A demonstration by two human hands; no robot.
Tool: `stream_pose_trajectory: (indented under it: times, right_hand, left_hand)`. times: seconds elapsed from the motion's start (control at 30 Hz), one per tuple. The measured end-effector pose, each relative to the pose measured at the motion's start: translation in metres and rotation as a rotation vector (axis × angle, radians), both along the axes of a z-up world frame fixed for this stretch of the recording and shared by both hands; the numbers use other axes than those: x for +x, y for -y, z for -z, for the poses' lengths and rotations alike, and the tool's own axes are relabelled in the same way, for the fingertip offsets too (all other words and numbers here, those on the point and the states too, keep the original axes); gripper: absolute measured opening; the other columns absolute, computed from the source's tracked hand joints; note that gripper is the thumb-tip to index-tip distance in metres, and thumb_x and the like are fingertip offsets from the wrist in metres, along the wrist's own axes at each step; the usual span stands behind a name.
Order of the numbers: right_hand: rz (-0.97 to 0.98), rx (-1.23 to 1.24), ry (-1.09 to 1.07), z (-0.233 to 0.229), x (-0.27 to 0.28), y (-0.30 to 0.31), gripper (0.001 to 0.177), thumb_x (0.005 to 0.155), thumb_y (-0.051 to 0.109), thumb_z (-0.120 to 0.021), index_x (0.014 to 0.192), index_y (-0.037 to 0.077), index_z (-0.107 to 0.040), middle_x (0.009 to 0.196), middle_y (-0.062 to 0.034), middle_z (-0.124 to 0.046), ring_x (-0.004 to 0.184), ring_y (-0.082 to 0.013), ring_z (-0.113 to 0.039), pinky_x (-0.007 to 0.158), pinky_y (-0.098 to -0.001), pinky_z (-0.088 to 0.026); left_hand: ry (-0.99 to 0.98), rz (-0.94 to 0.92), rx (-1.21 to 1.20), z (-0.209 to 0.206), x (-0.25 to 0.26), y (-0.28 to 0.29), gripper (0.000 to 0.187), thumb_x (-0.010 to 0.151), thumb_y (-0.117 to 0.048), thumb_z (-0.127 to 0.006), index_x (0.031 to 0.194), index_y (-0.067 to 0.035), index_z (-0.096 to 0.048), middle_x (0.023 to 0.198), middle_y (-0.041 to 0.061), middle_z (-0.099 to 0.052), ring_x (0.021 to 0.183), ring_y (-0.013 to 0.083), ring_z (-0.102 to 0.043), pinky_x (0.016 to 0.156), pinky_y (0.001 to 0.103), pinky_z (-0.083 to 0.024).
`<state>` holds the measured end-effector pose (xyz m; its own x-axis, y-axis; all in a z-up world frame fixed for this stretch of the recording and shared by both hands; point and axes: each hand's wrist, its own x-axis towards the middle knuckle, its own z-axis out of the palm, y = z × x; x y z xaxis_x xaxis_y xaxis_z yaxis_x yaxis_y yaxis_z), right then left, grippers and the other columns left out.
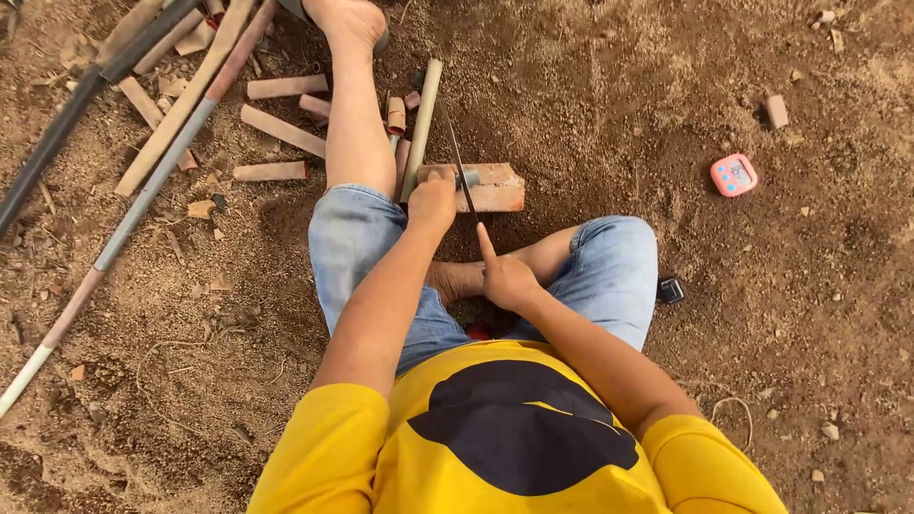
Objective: The person sits on the ground and uses a hacksaw blade to cut through a PVC pipe supported by a brick.
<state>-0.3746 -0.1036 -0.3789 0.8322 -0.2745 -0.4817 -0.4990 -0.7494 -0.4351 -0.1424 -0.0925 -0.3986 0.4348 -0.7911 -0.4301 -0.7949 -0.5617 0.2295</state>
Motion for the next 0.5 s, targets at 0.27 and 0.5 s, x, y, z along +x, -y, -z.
stream_pose_trajectory:
  times: [0.27,0.5]
  right_hand:
    - [-0.051,-0.051,0.029,0.003,-0.019,-0.002,0.081,0.110,0.010,-0.043,0.171,-0.001,0.008,0.077,-0.0200,-0.072,0.063,-0.0278,-0.068,0.059,-0.0349,-0.055]
    - [-0.051,-0.047,-0.050,-0.014,0.017,0.011,0.087,0.106,0.010,-0.046,0.171,-0.002,0.011,0.080,-0.0178,-0.073,0.066,-0.0251,-0.069,0.058,-0.0332,-0.054]
  left_hand:
    - [0.025,0.013,-0.003,-0.007,0.001,0.003,0.041,0.103,0.003,-0.058,0.143,0.008,-0.057,0.128,0.036,-0.060,0.101,0.0449,-0.075,0.077,0.051,-0.067]
    - [0.071,0.021,0.016,0.001,0.001,0.000,0.038,0.103,0.001,-0.059,0.141,0.005,-0.062,0.123,0.031,-0.063,0.096,0.0405,-0.077,0.075,0.047,-0.067]
